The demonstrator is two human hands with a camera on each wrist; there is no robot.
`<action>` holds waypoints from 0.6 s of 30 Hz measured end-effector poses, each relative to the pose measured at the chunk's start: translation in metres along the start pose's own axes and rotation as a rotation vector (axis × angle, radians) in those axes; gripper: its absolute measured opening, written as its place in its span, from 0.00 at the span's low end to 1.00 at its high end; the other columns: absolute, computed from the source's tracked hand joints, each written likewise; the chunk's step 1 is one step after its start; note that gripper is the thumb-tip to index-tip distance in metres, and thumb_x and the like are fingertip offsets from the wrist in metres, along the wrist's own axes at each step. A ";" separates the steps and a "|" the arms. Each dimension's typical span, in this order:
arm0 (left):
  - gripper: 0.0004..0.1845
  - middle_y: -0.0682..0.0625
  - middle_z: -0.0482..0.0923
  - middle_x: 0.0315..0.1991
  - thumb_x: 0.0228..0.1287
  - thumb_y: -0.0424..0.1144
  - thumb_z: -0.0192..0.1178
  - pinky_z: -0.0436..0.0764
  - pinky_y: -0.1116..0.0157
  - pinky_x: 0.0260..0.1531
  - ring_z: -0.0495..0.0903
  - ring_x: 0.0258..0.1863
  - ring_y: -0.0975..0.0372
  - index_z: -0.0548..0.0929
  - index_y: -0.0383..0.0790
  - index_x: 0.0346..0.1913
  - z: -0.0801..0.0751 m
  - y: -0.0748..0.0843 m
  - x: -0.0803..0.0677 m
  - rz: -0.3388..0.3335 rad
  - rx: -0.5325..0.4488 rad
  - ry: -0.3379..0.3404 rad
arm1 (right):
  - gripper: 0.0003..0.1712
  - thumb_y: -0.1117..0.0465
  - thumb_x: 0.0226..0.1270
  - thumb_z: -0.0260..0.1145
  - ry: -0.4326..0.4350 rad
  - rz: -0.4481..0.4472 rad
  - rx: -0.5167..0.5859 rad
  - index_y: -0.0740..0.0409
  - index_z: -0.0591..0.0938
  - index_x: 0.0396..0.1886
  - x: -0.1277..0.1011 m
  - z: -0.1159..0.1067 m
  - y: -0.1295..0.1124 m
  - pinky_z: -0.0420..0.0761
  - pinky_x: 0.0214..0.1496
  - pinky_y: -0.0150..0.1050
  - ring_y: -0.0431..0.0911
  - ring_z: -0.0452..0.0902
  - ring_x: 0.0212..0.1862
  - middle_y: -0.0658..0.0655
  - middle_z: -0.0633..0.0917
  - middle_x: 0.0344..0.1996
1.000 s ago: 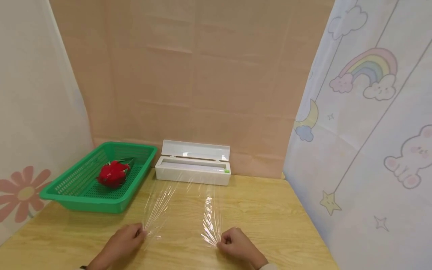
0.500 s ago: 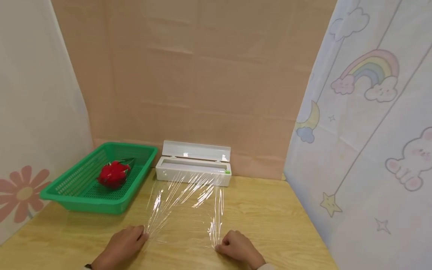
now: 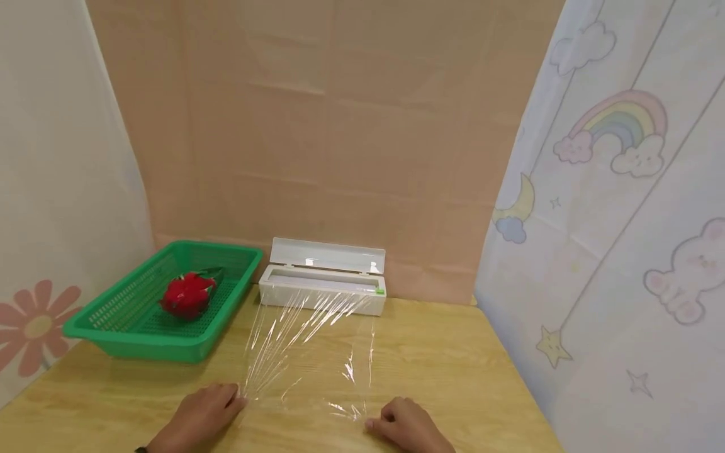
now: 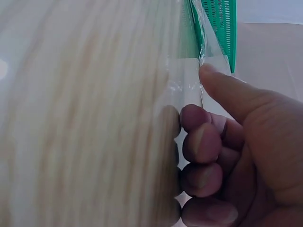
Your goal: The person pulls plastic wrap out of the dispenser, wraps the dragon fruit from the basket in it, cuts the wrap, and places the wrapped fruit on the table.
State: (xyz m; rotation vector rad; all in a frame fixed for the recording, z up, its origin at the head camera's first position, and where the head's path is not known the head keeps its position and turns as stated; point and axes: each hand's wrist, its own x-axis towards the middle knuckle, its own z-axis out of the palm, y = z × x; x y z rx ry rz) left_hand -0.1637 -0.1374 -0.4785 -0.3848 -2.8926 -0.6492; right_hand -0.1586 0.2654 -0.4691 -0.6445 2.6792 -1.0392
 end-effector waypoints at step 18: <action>0.21 0.56 0.61 0.19 0.63 0.42 0.68 0.62 0.63 0.22 0.61 0.21 0.63 0.65 0.48 0.21 -0.006 0.000 -0.002 -0.054 -0.044 -0.023 | 0.15 0.51 0.70 0.68 0.138 -0.116 0.001 0.48 0.79 0.23 0.012 -0.001 -0.013 0.72 0.23 0.30 0.29 0.67 0.21 0.37 0.76 0.18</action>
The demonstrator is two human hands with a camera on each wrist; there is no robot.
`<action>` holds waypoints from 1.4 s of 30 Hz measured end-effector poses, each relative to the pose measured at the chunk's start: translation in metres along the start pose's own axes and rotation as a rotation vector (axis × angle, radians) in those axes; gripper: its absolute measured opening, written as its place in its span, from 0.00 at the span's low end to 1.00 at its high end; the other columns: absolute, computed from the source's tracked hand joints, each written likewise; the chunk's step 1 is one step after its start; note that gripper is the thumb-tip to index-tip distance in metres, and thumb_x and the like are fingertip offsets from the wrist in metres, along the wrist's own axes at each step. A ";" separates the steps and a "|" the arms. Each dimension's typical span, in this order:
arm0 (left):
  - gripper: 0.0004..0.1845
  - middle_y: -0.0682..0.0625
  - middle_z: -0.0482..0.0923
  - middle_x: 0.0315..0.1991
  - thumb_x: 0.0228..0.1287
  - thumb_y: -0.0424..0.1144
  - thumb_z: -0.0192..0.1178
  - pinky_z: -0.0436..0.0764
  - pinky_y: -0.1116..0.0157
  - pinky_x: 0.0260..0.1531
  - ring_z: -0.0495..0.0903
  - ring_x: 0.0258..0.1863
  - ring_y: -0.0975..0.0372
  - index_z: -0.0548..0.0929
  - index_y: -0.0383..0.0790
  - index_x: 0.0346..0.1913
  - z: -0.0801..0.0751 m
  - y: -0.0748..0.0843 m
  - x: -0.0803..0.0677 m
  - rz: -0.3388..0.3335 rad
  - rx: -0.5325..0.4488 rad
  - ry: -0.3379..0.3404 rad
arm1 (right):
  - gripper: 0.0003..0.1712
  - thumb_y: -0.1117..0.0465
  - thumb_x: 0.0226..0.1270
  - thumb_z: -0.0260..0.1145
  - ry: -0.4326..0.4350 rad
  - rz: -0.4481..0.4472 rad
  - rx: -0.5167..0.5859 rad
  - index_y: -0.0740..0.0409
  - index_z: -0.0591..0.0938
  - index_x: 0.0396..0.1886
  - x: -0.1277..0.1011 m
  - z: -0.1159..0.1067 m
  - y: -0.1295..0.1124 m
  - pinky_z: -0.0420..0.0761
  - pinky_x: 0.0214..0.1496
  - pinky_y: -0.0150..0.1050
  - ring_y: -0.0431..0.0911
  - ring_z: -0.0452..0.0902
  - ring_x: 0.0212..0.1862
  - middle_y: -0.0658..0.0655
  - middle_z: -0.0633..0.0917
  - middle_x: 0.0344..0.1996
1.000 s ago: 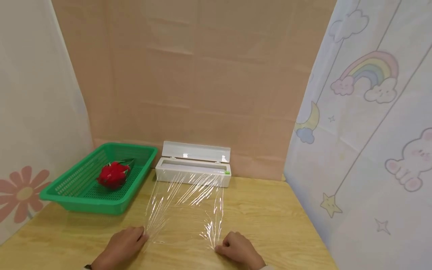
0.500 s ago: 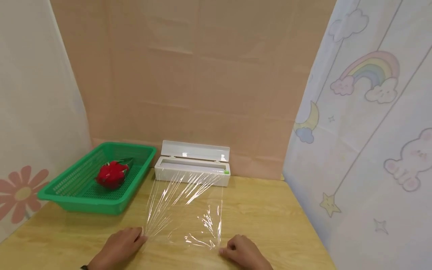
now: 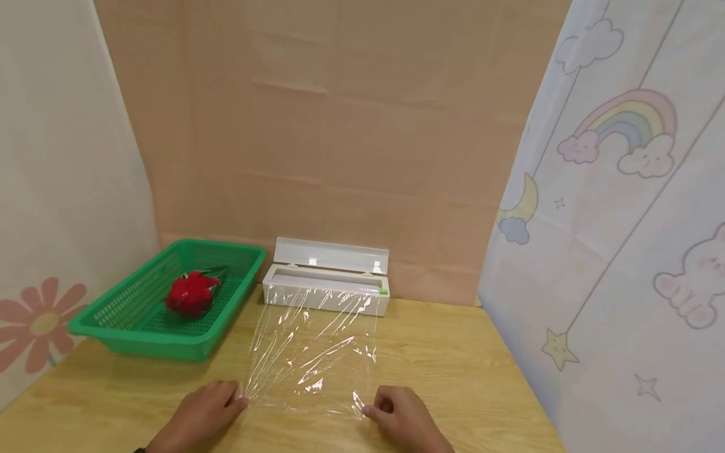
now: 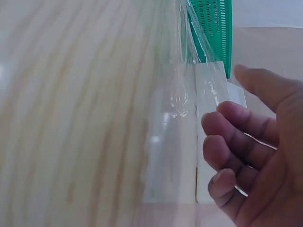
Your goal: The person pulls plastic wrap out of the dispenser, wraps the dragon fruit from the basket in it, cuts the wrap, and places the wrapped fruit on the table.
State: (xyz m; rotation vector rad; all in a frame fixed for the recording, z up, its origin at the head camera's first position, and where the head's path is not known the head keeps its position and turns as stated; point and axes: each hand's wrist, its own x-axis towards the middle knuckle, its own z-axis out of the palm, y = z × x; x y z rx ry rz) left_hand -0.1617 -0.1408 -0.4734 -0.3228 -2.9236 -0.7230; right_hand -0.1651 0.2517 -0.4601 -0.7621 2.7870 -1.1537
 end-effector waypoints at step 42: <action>0.26 0.40 0.84 0.42 0.54 0.43 0.75 0.83 0.54 0.24 0.84 0.39 0.50 0.81 0.31 0.52 -0.058 0.014 0.040 0.254 0.049 0.612 | 0.21 0.56 0.67 0.71 0.238 -0.231 -0.016 0.59 0.79 0.55 0.052 0.017 -0.023 0.82 0.45 0.46 0.55 0.79 0.48 0.54 0.84 0.49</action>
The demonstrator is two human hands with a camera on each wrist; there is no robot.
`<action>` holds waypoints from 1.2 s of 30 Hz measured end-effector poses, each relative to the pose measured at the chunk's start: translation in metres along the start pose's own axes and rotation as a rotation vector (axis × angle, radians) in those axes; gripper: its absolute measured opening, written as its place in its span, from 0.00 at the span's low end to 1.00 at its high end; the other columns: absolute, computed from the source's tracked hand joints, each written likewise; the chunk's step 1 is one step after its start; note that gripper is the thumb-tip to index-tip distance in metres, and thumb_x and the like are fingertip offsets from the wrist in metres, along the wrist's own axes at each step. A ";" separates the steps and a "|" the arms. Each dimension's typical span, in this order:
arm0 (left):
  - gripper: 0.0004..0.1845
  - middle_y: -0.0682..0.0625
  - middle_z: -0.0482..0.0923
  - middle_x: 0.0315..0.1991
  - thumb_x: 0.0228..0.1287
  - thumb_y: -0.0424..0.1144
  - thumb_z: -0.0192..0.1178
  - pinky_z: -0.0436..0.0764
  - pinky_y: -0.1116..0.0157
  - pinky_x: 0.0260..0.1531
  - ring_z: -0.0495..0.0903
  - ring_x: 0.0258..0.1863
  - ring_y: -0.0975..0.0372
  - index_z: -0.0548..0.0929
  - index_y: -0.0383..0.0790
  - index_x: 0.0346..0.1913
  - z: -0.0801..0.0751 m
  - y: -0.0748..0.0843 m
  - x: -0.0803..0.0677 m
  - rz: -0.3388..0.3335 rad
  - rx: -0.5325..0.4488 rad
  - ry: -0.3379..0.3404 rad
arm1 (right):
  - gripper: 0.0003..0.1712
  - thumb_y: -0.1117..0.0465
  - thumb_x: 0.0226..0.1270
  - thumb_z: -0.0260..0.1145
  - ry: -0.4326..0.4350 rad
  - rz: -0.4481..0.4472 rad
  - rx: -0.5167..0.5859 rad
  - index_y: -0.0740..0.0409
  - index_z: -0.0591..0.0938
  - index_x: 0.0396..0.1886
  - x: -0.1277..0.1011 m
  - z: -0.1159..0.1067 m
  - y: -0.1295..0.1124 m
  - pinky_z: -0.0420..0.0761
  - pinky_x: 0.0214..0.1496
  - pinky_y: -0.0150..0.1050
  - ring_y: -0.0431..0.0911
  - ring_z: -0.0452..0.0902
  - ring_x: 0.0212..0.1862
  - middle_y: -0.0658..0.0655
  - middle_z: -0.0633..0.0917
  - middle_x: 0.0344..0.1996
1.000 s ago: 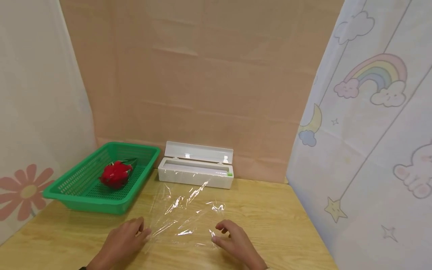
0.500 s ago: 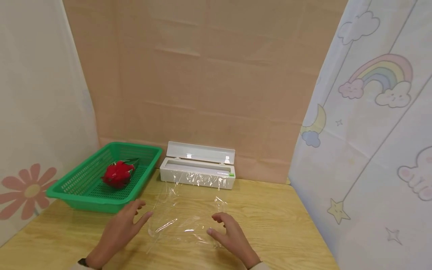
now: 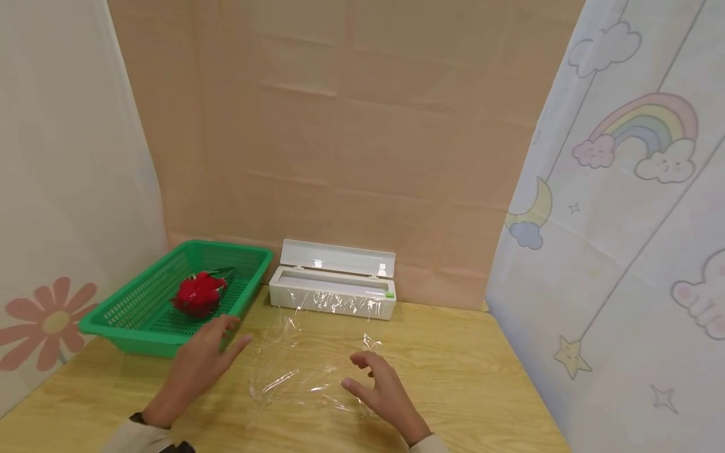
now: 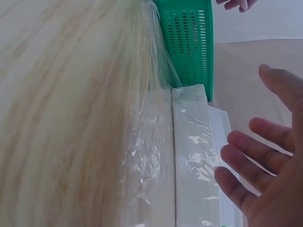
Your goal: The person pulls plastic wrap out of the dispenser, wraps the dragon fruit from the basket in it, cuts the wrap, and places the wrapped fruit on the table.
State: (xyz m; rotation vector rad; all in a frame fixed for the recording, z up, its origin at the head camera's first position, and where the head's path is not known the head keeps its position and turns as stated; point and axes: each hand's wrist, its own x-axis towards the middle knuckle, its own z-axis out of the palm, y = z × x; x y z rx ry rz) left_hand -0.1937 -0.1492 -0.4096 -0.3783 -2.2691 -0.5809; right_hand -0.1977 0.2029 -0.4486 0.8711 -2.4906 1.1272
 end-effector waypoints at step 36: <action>0.25 0.38 0.83 0.40 0.60 0.47 0.71 0.81 0.52 0.22 0.82 0.36 0.48 0.79 0.32 0.51 -0.002 -0.042 0.042 -0.098 0.002 -0.021 | 0.23 0.54 0.67 0.71 -0.039 0.039 0.043 0.58 0.79 0.57 0.032 0.013 -0.006 0.82 0.47 0.48 0.54 0.79 0.51 0.53 0.84 0.50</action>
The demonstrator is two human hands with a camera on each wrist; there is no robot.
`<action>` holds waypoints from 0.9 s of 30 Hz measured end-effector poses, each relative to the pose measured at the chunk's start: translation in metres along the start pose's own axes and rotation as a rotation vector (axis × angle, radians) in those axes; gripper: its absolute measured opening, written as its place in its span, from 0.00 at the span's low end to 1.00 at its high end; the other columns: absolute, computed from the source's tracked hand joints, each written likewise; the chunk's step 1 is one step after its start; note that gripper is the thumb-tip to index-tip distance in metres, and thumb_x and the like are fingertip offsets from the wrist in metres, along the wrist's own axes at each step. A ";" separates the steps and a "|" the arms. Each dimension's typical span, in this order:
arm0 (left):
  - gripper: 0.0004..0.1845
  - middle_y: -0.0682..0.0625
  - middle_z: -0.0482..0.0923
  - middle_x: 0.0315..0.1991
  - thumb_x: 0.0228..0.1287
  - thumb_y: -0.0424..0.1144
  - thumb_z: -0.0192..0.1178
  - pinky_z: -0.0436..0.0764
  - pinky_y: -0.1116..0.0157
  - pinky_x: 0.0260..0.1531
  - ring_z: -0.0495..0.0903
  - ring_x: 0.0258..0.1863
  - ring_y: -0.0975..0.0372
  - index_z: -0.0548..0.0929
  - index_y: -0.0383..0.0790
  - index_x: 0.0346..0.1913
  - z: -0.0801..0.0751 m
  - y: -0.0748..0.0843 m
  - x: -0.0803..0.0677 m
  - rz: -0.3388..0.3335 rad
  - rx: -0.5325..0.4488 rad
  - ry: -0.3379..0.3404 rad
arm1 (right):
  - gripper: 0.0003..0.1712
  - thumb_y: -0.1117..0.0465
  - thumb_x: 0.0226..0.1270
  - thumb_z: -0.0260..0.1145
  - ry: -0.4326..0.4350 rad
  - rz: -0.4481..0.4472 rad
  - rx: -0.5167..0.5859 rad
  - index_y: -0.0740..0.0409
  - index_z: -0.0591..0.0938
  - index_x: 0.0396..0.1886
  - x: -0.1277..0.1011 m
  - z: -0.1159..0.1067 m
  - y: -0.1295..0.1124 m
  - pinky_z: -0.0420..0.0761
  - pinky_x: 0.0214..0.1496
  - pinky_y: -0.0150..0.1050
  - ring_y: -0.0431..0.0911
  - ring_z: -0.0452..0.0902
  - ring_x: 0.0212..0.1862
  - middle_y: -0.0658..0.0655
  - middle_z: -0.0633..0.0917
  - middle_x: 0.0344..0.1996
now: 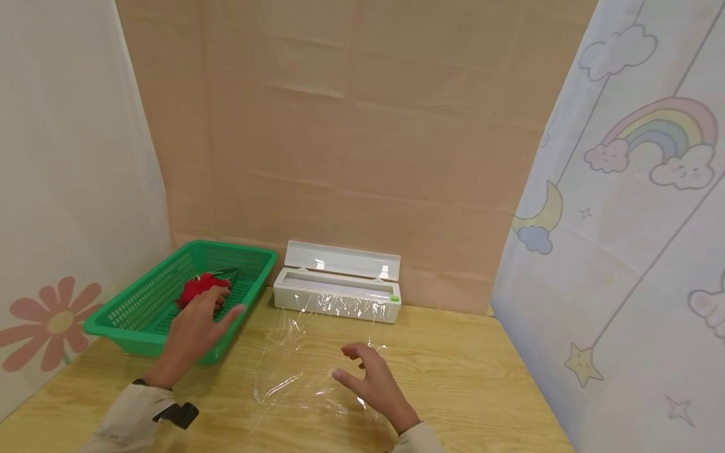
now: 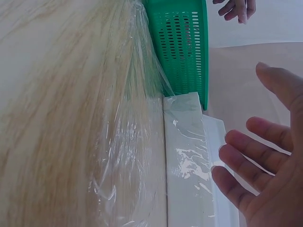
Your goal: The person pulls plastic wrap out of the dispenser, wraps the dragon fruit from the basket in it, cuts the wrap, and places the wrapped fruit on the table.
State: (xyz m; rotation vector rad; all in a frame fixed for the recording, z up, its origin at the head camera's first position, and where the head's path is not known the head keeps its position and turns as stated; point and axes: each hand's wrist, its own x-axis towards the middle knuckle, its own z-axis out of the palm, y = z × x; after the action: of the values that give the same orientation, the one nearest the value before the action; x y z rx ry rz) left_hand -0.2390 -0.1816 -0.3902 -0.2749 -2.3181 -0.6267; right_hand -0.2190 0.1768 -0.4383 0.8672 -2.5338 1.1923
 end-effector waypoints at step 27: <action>0.29 0.35 0.80 0.42 0.66 0.51 0.66 0.79 0.51 0.22 0.79 0.35 0.47 0.75 0.31 0.58 0.002 -0.044 0.024 -0.090 -0.041 -0.083 | 0.22 0.58 0.68 0.70 -0.013 0.016 0.055 0.58 0.78 0.59 0.016 0.008 -0.006 0.80 0.50 0.52 0.57 0.78 0.53 0.53 0.83 0.52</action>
State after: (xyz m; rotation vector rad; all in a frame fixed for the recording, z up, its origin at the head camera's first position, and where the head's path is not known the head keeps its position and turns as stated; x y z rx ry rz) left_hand -0.2734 -0.2185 -0.3907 -0.2209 -2.4100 -0.7202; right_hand -0.2281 0.1608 -0.4331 0.8711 -2.5339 1.2707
